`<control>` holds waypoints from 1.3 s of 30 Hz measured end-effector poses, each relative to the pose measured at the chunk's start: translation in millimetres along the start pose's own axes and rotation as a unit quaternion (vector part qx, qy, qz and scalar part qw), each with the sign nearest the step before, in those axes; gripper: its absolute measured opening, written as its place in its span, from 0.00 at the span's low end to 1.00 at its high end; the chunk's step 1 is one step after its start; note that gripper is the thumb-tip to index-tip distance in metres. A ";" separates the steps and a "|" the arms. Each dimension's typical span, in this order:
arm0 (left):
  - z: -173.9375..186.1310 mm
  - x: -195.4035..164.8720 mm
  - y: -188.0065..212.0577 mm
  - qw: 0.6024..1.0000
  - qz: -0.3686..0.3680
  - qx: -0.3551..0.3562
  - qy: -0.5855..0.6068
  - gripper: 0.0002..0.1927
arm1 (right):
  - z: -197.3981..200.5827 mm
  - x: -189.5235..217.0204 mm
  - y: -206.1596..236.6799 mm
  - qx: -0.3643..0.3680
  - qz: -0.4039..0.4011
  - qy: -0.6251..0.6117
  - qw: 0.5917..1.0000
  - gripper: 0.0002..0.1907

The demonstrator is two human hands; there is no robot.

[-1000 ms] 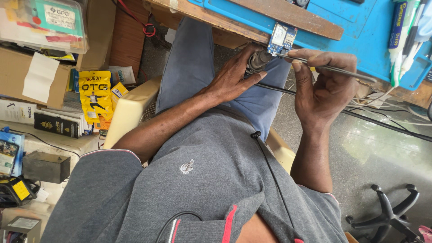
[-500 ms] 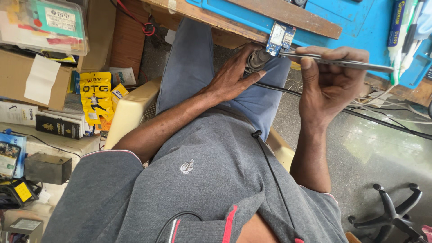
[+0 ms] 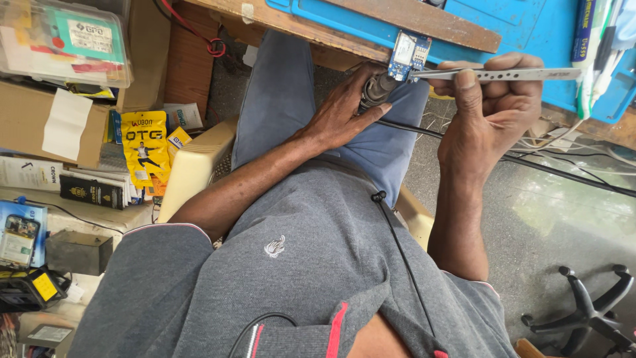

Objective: The person uses a soldering iron and tweezers to work on a small blue circuit board clamped to a workbench. They apply flux from a syringe and repeatedly heat and adjust components on the board using the soldering iron and tweezers.

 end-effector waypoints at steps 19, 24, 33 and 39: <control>-1.1 1.1 0.6 1.000 0.019 0.000 0.009 0.30 | -17.0 11.2 0.6 0.013 -0.018 0.071 0.997 0.14; 0.0 -0.9 0.0 1.000 0.019 0.001 0.006 0.30 | -18.9 12.1 0.3 0.019 -0.014 0.081 0.996 0.14; -2.9 2.1 0.3 1.000 0.022 0.003 0.005 0.31 | -17.6 11.8 -0.1 0.027 -0.008 0.087 0.996 0.14; -2.8 4.4 -0.1 1.000 0.022 0.000 0.002 0.31 | -16.6 9.0 -1.1 0.032 0.000 0.054 0.998 0.14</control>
Point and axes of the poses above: each hand's wrist, its own y-axis away from the middle knuckle, its own z-axis out of the back of the hand, x = y × z, the point moved 6 cm from there along -y, towards the middle knuckle, and after that the axes turned 5 degrees about -x, right-handed, at the moved point
